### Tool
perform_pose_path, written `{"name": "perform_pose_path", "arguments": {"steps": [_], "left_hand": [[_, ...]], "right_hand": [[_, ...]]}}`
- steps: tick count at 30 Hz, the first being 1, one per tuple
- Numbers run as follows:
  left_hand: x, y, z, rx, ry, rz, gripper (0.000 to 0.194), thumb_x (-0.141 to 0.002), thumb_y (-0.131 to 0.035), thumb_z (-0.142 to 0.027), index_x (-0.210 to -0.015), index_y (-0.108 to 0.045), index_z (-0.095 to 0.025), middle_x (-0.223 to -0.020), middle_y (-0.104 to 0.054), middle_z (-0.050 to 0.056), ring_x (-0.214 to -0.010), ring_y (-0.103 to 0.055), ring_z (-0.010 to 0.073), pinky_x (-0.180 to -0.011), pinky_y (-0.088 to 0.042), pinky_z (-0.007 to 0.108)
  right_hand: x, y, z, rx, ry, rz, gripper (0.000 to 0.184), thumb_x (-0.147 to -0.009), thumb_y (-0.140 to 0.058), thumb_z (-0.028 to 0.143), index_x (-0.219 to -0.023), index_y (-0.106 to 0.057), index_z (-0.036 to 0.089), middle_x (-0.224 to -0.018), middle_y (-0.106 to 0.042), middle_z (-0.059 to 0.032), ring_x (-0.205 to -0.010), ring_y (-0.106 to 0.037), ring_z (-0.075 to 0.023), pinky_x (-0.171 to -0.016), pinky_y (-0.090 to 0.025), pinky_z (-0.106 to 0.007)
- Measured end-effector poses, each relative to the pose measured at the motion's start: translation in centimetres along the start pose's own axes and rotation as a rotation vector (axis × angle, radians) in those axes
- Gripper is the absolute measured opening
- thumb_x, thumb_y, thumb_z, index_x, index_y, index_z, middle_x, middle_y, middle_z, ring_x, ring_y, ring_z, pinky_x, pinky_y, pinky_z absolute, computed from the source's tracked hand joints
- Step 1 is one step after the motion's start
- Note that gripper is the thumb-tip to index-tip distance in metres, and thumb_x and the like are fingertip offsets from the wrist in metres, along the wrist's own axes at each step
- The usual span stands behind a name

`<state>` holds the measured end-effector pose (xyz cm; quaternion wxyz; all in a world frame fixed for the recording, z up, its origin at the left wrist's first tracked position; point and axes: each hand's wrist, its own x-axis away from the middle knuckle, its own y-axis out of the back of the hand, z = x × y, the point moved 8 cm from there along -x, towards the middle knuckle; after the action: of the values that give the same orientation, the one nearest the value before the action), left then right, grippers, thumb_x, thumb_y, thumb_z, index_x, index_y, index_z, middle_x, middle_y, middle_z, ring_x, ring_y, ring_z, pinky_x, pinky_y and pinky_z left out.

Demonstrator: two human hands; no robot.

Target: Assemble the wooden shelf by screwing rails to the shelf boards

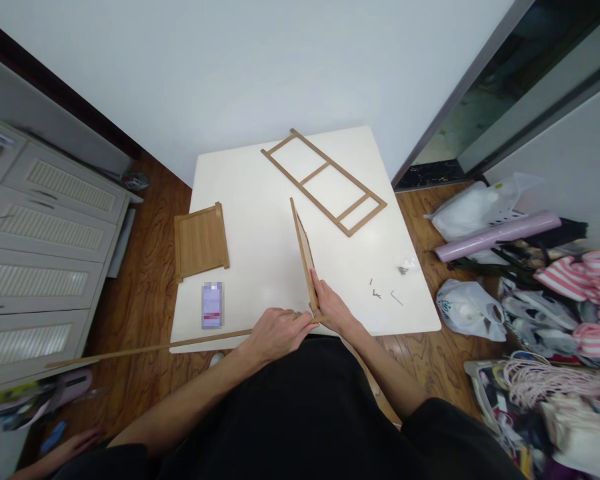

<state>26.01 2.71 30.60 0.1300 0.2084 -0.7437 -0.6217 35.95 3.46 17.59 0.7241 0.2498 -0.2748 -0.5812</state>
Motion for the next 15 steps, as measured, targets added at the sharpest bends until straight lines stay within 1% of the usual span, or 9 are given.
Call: {"name": "perform_pose_path", "arguments": {"steps": [5,10,15], "left_hand": [[0.01,-0.11,0.02,0.015,0.007,0.025,0.034,-0.104,-0.038,-0.036,-0.081,-0.058,-0.02,-0.061,-0.064,0.001,-0.055,-0.062,0.0151,-0.053,-0.036,0.027],[-0.02,-0.38,0.24,0.019,0.032,0.061,0.036,-0.104,-0.038,-0.038,-0.082,-0.059,-0.019,-0.062,-0.065,0.001,-0.056,-0.062,0.0142,-0.054,-0.037,0.025],[0.14,-0.75,0.21,0.032,0.028,0.064,0.036,-0.104,-0.038,-0.038,-0.082,-0.059,-0.019,-0.063,-0.066,0.001,-0.058,-0.063,0.0148,-0.054,-0.038,0.025]], "right_hand": [[-0.06,-0.05,0.18,0.002,-0.011,0.023,0.101,-0.085,-0.051,0.013,-0.156,0.02,0.022,-0.108,-0.05,-0.0088,-0.09,-0.052,-0.0235,-0.082,-0.053,-0.043],[0.08,-0.05,0.26,0.003,-0.025,0.031,0.103,-0.085,-0.051,0.013,-0.155,0.023,0.024,-0.107,-0.05,-0.0077,-0.089,-0.052,-0.0226,-0.082,-0.053,-0.042],[0.15,-0.4,-0.03,0.02,-0.021,0.029,0.103,-0.086,-0.051,0.014,-0.155,0.024,0.024,-0.108,-0.049,-0.0081,-0.089,-0.051,-0.023,-0.083,-0.054,-0.043]]}}
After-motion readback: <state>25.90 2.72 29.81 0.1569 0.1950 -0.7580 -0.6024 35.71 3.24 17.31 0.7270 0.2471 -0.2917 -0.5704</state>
